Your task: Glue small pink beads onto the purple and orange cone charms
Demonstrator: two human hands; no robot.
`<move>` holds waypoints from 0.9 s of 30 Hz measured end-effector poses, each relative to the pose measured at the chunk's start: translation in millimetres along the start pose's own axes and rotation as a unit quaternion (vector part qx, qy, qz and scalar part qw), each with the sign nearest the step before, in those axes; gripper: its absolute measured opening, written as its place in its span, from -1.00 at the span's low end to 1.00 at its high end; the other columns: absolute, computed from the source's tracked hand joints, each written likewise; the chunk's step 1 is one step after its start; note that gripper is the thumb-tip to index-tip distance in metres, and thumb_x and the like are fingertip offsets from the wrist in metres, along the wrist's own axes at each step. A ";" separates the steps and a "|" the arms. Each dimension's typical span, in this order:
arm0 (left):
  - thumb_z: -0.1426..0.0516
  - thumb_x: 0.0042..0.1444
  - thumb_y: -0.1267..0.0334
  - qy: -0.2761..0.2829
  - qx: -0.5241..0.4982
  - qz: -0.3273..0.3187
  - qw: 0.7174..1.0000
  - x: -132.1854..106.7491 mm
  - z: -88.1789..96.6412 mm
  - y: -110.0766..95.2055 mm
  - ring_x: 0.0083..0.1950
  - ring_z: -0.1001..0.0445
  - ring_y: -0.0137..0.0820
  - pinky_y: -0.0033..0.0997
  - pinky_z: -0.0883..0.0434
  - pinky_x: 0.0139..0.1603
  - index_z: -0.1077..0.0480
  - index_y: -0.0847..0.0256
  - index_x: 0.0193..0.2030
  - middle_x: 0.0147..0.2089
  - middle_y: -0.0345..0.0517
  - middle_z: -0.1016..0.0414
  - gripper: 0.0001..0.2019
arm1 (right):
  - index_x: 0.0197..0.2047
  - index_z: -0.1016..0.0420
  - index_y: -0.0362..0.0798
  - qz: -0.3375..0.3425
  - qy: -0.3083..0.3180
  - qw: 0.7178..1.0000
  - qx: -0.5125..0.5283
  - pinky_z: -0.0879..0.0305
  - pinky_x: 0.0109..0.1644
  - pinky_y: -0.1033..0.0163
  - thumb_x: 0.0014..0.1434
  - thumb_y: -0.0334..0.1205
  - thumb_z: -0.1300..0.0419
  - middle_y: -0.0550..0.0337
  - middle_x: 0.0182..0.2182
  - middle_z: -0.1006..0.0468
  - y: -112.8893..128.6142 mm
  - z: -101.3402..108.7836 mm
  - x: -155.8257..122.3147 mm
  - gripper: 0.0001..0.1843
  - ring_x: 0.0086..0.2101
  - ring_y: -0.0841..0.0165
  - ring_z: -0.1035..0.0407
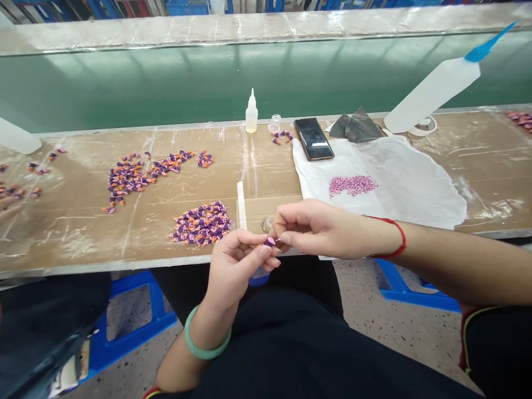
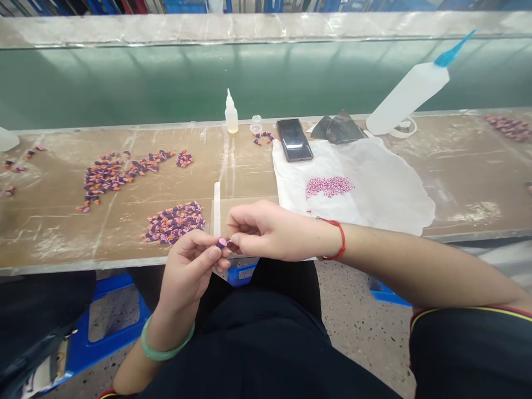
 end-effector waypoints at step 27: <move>-0.49 -0.17 0.08 -0.041 0.051 -0.037 0.997 0.1 -8.7 -5.8 -0.56 -0.61 -0.35 -0.54 -0.58 -0.55 -0.54 0.24 -0.43 -0.51 -0.13 -0.64 -0.67 | -0.38 -0.28 -0.06 0.045 -0.040 0.992 -0.108 -0.12 -0.46 0.40 0.19 -0.34 -0.04 0.26 -0.51 -0.45 11.7 -2.4 -5.1 -0.90 -0.51 0.51 -0.25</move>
Point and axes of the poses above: each hand's wrist, its own x-axis towards the middle knuckle, its own z-axis out of the back of the hand, y = z × x, the point moved 5 cm from there along x, towards the middle knuckle
